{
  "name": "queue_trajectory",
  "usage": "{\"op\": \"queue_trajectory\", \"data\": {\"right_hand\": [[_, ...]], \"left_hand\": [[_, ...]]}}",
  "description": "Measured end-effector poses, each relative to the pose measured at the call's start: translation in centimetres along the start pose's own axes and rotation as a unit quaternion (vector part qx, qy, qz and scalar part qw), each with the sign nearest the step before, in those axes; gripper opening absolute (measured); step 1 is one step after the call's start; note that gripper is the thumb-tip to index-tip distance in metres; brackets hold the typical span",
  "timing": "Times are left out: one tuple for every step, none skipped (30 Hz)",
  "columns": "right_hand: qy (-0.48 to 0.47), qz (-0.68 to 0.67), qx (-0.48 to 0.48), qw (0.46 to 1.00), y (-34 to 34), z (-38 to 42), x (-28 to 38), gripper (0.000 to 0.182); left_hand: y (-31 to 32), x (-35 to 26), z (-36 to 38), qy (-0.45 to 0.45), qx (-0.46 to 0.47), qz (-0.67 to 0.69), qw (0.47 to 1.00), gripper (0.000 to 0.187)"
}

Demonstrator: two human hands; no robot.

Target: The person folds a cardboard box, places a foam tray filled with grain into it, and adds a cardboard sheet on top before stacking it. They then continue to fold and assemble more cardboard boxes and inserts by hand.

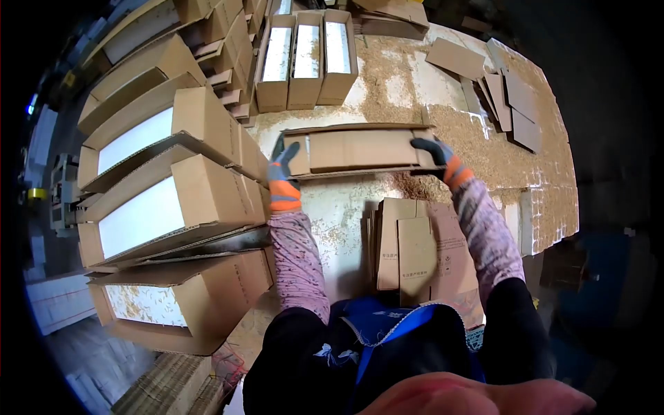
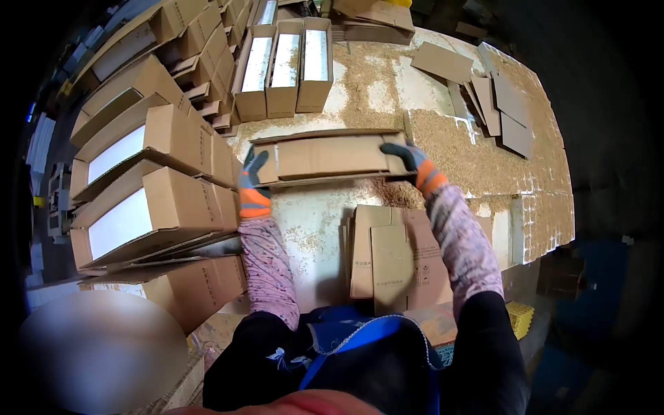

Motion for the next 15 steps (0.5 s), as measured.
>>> {"op": "queue_trajectory", "data": {"right_hand": [[0.023,-0.048,0.044,0.998,1.9,-1.8,-3.2,0.058],[0.050,-0.079,0.066,0.993,3.5,-3.4,-5.7,0.066],[0.081,-0.119,0.093,0.985,6.2,-4.0,-8.3,0.074],[0.012,0.035,0.085,0.996,6.9,-4.3,-8.7,0.082],[0.012,0.029,0.088,0.996,7.1,-4.6,-9.5,0.082],[0.145,-0.124,0.104,0.976,6.9,-5.1,-9.5,0.085],[0.275,-0.270,0.119,0.915,7.1,-4.7,-10.0,0.088],[-0.021,0.071,0.120,0.990,6.7,-5.0,-10.1,0.092],[-0.025,0.050,0.123,0.991,6.6,-5.0,-10.3,0.092],[0.203,-0.115,0.138,0.963,6.3,-5.2,-10.4,0.092],[0.414,-0.270,0.140,0.858,6.4,-4.9,-10.1,0.092],[0.410,-0.270,0.138,0.860,6.1,-5.5,-8.4,0.092],[0.504,-0.197,0.120,0.832,5.6,-5.6,-7.6,0.095],[0.590,-0.123,0.098,0.792,4.6,-5.5,-6.8,0.100],[0.571,-0.048,0.145,0.807,3.9,-5.4,-5.9,0.110]], "left_hand": [[-1.0,-0.2,-0.6,-0.002,-0.013,0.017,1.000,0.049],[-2.2,0.8,-1.5,0.014,-0.036,0.001,0.999,0.050],[-4.7,2.4,-2.0,0.025,-0.065,-0.022,0.997,0.051],[-5.6,3.2,-2.2,0.024,-0.071,-0.026,0.997,0.051],[-6.4,3.9,-2.3,0.022,-0.059,-0.018,0.998,0.049],[-6.8,4.3,-2.4,0.018,-0.046,-0.010,0.999,0.046],[-6.6,4.1,-1.9,0.013,-0.052,-0.013,0.998,0.046],[-6.2,3.9,-1.4,0.005,-0.051,0.001,0.999,0.044],[-5.5,3.5,-1.4,0.004,-0.045,0.016,0.999,0.042],[-5.8,3.7,-1.8,0.012,-0.036,0.005,0.999,0.040],[-6.0,3.9,-2.3,0.018,-0.032,0.007,0.999,0.040],[-6.4,4.1,-2.5,-0.005,-0.042,0.002,0.999,0.042],[-6.8,4.4,-2.7,-0.026,-0.052,-0.003,0.998,0.044],[-6.8,4.3,-2.7,-0.015,-0.024,-0.007,1.000,0.043],[-6.3,3.9,-2.2,-0.012,-0.020,-0.010,1.000,0.043]]}}
Point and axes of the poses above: each hand's wrist, its own z-axis away from the middle knuckle, its own y-axis out of the palm, x = y × z, the point moved 4 cm from there along -z, towards the middle knuckle, and after that the axes turned 5 degrees about y, right-handed, at the moved point
